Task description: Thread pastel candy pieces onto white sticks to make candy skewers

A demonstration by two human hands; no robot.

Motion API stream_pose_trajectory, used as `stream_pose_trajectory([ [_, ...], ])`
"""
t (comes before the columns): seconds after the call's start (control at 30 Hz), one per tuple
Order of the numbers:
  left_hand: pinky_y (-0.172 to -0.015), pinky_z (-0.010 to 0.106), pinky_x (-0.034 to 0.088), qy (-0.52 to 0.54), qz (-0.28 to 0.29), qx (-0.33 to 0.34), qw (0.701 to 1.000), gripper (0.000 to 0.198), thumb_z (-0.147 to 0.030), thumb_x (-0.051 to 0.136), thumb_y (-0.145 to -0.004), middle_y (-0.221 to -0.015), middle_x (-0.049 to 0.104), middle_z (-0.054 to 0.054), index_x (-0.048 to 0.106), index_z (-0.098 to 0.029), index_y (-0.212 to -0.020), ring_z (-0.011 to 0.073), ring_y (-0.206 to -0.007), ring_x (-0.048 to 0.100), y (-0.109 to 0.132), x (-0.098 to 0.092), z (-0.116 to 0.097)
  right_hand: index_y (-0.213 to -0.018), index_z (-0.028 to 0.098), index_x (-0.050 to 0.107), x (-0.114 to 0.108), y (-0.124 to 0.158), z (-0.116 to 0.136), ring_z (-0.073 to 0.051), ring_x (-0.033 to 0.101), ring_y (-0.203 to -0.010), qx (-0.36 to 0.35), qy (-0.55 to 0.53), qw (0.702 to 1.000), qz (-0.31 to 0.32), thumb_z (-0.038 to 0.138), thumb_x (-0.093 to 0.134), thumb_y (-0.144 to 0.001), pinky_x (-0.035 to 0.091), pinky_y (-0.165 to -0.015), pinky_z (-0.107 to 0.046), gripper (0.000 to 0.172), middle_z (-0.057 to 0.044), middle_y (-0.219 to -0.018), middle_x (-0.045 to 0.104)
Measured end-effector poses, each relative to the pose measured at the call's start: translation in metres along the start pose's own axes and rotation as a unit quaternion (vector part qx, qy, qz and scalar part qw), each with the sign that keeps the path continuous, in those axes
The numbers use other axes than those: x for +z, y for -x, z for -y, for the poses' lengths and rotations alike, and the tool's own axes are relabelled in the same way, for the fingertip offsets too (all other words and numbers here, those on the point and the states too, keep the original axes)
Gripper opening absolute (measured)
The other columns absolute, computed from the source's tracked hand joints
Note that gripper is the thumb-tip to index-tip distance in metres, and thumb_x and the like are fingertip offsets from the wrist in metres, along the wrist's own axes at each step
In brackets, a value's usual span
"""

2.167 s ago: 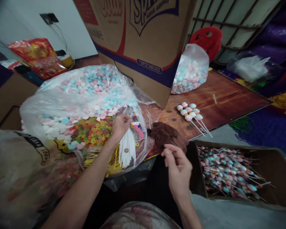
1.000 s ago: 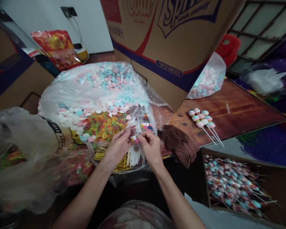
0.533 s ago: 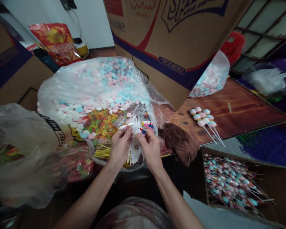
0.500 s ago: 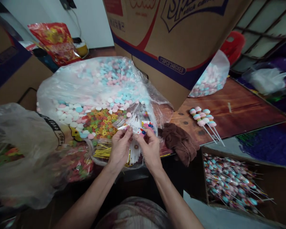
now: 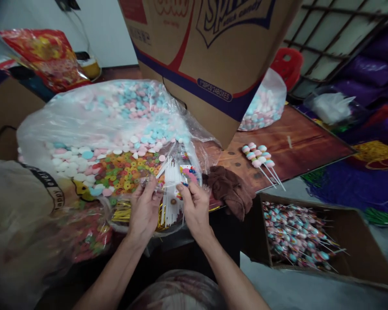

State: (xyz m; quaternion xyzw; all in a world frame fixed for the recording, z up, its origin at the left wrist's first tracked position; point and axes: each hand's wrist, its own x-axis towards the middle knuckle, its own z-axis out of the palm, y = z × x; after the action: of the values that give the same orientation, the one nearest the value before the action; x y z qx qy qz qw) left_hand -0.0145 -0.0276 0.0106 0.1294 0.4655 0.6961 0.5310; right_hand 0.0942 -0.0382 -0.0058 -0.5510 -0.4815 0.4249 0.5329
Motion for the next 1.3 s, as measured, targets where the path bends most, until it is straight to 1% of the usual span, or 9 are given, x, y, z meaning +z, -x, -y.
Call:
stream_pose_trajectory([
  [0.23, -0.054, 0.022, 0.039, -0.262, 0.232, 0.042, 0.936, 0.025, -0.042, 0.068, -0.083, -0.077, 0.064, 0.0, 0.065, -0.022, -0.098, 0.0106, -0.059, 0.053, -0.008, 0.022, 0.013, -0.06, 0.018, 0.051, -0.06, -0.015, 0.004, -0.008, 0.038, -0.05, -0.009, -0.091, 0.961, -0.26, 0.049, 0.064, -0.085, 0.033, -0.048, -0.022, 0.041, 0.005, -0.057, 0.045],
  [0.33, -0.064, 0.028, 0.043, -0.462, 0.318, 0.134, 0.817, 0.036, -0.035, 0.065, -0.085, -0.079, 0.066, 0.002, 0.061, -0.024, -0.12, 0.0179, -0.069, 0.06, -0.018, 0.05, 0.033, -0.06, 0.018, 0.049, -0.084, -0.022, 0.004, -0.006, 0.04, -0.047, -0.005, -0.15, 0.924, -0.352, 0.052, 0.07, -0.079, 0.035, -0.046, -0.02, 0.044, 0.006, -0.055, 0.046],
  [0.47, -0.072, 0.033, 0.044, -0.666, 0.364, 0.239, 0.605, 0.026, -0.029, 0.059, -0.089, -0.105, 0.071, 0.013, 0.065, -0.022, -0.113, 0.0283, -0.09, 0.067, -0.025, 0.078, 0.065, -0.061, 0.017, 0.052, -0.092, -0.018, -0.001, -0.005, 0.04, -0.048, 0.018, -0.186, 0.92, -0.345, 0.052, 0.074, -0.076, 0.034, -0.044, -0.018, 0.043, 0.006, -0.055, 0.047],
  [0.63, -0.068, 0.034, 0.042, -0.764, 0.298, 0.222, 0.528, 0.047, -0.044, 0.029, -0.1, -0.085, 0.072, 0.016, 0.068, -0.018, -0.107, 0.0309, -0.083, 0.069, -0.028, 0.085, 0.075, -0.064, 0.016, 0.054, -0.085, -0.018, -0.015, -0.005, 0.037, -0.047, 0.026, -0.209, 0.924, -0.318, 0.051, 0.073, -0.077, 0.032, -0.043, -0.019, 0.042, 0.006, -0.055, 0.045],
  [0.77, -0.07, 0.034, 0.042, -0.734, 0.298, 0.204, 0.575, 0.042, -0.041, 0.032, -0.1, -0.085, 0.072, 0.014, 0.067, -0.018, -0.105, 0.0296, -0.084, 0.069, -0.03, 0.076, 0.07, -0.066, 0.016, 0.055, -0.082, -0.024, -0.022, -0.006, 0.037, -0.047, 0.037, -0.194, 0.934, -0.299, 0.051, 0.07, -0.08, 0.031, -0.042, -0.019, 0.04, 0.006, -0.056, 0.046],
  [0.9, -0.081, 0.033, 0.043, -0.598, 0.35, 0.192, 0.695, 0.019, -0.02, 0.047, -0.092, -0.1, 0.069, 0.011, 0.061, -0.018, -0.106, 0.0243, -0.096, 0.064, -0.028, 0.059, 0.067, -0.068, 0.017, 0.053, -0.079, -0.025, -0.027, -0.006, 0.035, -0.048, 0.047, -0.158, 0.944, -0.285, 0.052, 0.068, -0.082, 0.03, -0.042, -0.018, 0.04, 0.007, -0.057, 0.043],
  [1.0, -0.077, 0.028, 0.044, -0.47, 0.353, 0.156, 0.794, 0.033, -0.015, 0.059, -0.082, -0.099, 0.063, 0.006, 0.059, -0.02, -0.115, 0.0174, -0.086, 0.059, -0.019, 0.048, 0.061, -0.069, 0.018, 0.053, -0.079, -0.025, -0.03, -0.007, 0.034, -0.05, 0.029, -0.142, 0.949, -0.28, 0.05, 0.067, -0.084, 0.029, -0.043, -0.019, 0.038, 0.007, -0.059, 0.041],
  [1.17, -0.055, 0.022, 0.037, -0.23, 0.275, -0.058, 0.932, 0.031, -0.044, 0.068, -0.082, -0.078, 0.06, 0.002, 0.067, -0.017, -0.098, 0.0093, -0.061, 0.049, -0.006, 0.047, 0.041, -0.071, 0.017, 0.055, -0.077, -0.021, -0.025, -0.009, 0.036, -0.056, -0.02, -0.052, 0.975, -0.214, 0.046, 0.059, -0.091, 0.032, -0.05, -0.02, 0.035, 0.005, -0.063, 0.044],
  [1.3, -0.052, 0.019, 0.037, -0.095, 0.164, -0.052, 0.981, 0.03, -0.038, 0.082, -0.067, -0.064, 0.055, -0.002, 0.066, -0.015, -0.075, 0.0065, -0.055, 0.046, -0.01, 0.05, 0.031, -0.067, 0.018, 0.052, -0.069, -0.017, -0.014, -0.01, 0.039, -0.059, -0.059, 0.03, 0.989, -0.134, 0.042, 0.057, -0.093, 0.034, -0.055, -0.022, 0.035, 0.004, -0.064, 0.044],
])
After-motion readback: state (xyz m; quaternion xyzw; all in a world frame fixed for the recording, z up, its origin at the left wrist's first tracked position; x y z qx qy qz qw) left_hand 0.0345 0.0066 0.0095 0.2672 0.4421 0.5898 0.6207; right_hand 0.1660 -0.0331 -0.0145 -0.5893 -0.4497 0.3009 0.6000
